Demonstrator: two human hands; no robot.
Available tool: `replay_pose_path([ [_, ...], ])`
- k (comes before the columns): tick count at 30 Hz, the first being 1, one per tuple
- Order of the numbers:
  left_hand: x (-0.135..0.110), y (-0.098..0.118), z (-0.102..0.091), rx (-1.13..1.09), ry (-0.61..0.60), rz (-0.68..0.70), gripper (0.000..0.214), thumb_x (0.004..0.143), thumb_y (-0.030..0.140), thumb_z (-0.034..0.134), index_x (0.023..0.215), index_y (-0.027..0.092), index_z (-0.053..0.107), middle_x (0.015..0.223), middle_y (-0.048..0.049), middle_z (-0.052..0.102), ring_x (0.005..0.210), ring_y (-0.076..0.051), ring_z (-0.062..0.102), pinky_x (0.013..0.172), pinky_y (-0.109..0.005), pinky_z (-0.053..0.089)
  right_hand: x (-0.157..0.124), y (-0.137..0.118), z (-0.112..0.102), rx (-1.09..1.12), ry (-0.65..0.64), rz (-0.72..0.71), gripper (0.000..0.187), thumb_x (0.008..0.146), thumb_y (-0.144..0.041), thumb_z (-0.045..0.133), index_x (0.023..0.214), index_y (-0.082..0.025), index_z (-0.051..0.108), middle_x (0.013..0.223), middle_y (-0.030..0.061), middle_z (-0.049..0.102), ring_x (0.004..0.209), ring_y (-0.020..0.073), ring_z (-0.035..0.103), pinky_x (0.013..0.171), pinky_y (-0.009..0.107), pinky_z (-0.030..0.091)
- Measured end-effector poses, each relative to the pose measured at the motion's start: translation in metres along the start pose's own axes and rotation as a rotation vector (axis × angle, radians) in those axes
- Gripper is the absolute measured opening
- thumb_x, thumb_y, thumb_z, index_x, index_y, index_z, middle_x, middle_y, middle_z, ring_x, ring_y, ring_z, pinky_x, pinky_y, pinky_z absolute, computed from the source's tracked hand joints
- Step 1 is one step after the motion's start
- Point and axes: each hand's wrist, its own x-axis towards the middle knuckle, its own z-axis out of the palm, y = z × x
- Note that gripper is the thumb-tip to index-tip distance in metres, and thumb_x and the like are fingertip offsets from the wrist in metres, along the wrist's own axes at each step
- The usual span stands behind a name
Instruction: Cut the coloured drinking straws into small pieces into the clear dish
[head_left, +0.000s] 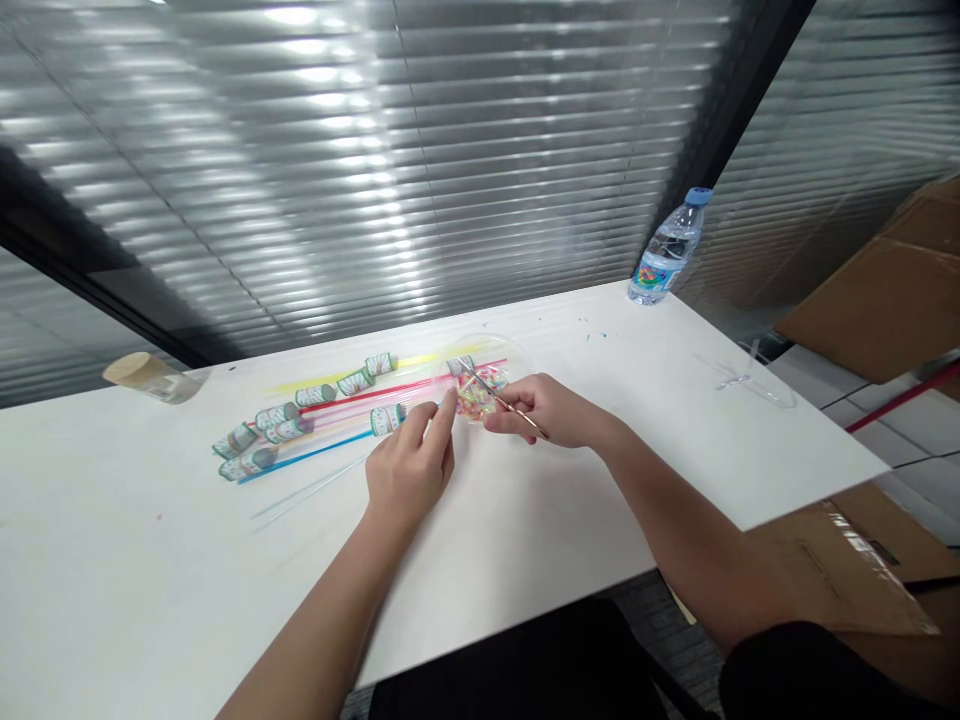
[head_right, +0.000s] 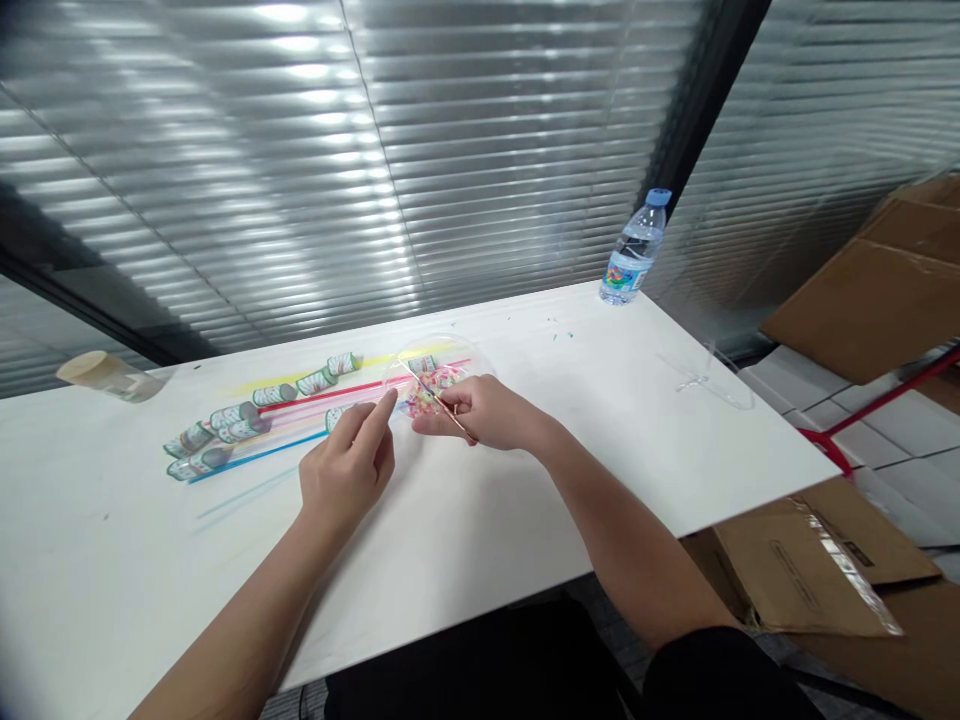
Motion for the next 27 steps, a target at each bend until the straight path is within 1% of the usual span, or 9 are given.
replay_pose_path([
  [3,0.0000,-0.0006,-0.0002,-0.001,0.002,0.013,0.066,0.082,0.009,0.050,0.144,0.027,0.038,0.089,0.0006,0.071,0.060,-0.008,0.059,0.048,-0.021,0.032,0.0003,-0.0004,0.0001,0.004,0.002,0.013,0.044,0.081,-0.059,0.061,0.067,-0.019,0.052,0.052,-0.0060,0.038,0.049,0.0090,0.033,0.047,0.024,0.024],
  [6,-0.0007,-0.0007,-0.0006,-0.002,-0.016,-0.001,0.063,0.083,0.009,0.049,0.143,0.029,0.041,0.090,0.0007,0.072,0.060,-0.008,0.059,0.048,-0.022,0.032,0.0003,-0.0011,0.0002,0.016,0.004,0.010,0.044,0.081,-0.059,0.061,0.066,-0.019,0.052,0.051,-0.0062,0.037,0.049,0.0088,0.032,0.046,0.023,0.023],
  [9,-0.0015,-0.0004,-0.0011,-0.006,-0.070,-0.035,0.059,0.084,0.011,0.047,0.139,0.030,0.047,0.091,0.0000,0.072,0.061,-0.008,0.060,0.048,-0.022,0.034,0.0001,-0.0017,0.0000,0.023,0.001,0.002,0.044,0.081,-0.058,0.061,0.065,-0.019,0.051,0.050,-0.0065,0.036,0.048,0.0086,0.031,0.046,0.023,0.023],
  [13,-0.0018,0.0000,-0.0019,0.017,-0.156,-0.076,0.055,0.086,0.015,0.045,0.138,0.030,0.048,0.096,-0.0019,0.072,0.065,-0.009,0.062,0.051,-0.022,0.036,-0.0001,-0.0028,-0.0018,0.009,0.002,-0.022,0.047,0.082,-0.058,0.061,0.061,-0.019,0.046,0.050,-0.0063,0.036,0.048,0.0086,0.034,0.047,0.023,0.025],
  [15,-0.0014,-0.0002,-0.0020,0.025,-0.144,-0.088,0.053,0.087,0.016,0.046,0.138,0.029,0.048,0.098,-0.0020,0.072,0.066,-0.009,0.062,0.052,-0.023,0.036,-0.0001,-0.0033,-0.0033,0.010,0.013,-0.034,0.048,0.082,-0.058,0.060,0.059,-0.019,0.044,0.050,-0.0062,0.036,0.048,0.0085,0.035,0.047,0.023,0.026],
  [18,-0.0008,-0.0011,-0.0018,0.032,-0.079,-0.090,0.052,0.087,0.017,0.049,0.138,0.028,0.048,0.098,-0.0011,0.072,0.066,-0.010,0.061,0.051,-0.023,0.034,-0.0002,-0.0030,-0.0057,0.028,0.045,-0.023,0.049,0.081,-0.057,0.061,0.058,-0.019,0.042,0.050,-0.0062,0.037,0.048,0.0084,0.036,0.047,0.023,0.026],
  [21,-0.0010,-0.0021,-0.0009,0.038,-0.050,-0.070,0.046,0.087,0.015,0.049,0.132,0.026,0.054,0.096,-0.0009,0.073,0.065,-0.010,0.061,0.050,-0.023,0.033,-0.0007,-0.0023,-0.0074,0.027,0.062,-0.003,0.048,0.081,-0.057,0.062,0.057,-0.018,0.044,0.048,-0.0059,0.038,0.047,0.0083,0.035,0.046,0.023,0.024],
  [24,-0.0020,-0.0023,0.0001,0.051,-0.066,-0.065,0.041,0.087,0.015,0.049,0.125,0.025,0.059,0.094,-0.0004,0.073,0.065,-0.009,0.061,0.050,-0.023,0.033,-0.0014,-0.0025,-0.0080,0.018,0.057,0.007,0.047,0.081,-0.056,0.062,0.058,-0.018,0.049,0.048,-0.0060,0.038,0.047,0.0082,0.036,0.046,0.023,0.024],
  [27,-0.0030,-0.0022,0.0008,0.040,-0.118,-0.103,0.041,0.087,0.016,0.047,0.125,0.026,0.059,0.094,-0.0009,0.073,0.063,-0.009,0.061,0.048,-0.023,0.032,-0.0019,-0.0034,-0.0082,0.008,0.064,0.014,0.047,0.081,-0.056,0.062,0.058,-0.017,0.049,0.048,-0.0059,0.039,0.047,0.0080,0.036,0.047,0.023,0.025],
])
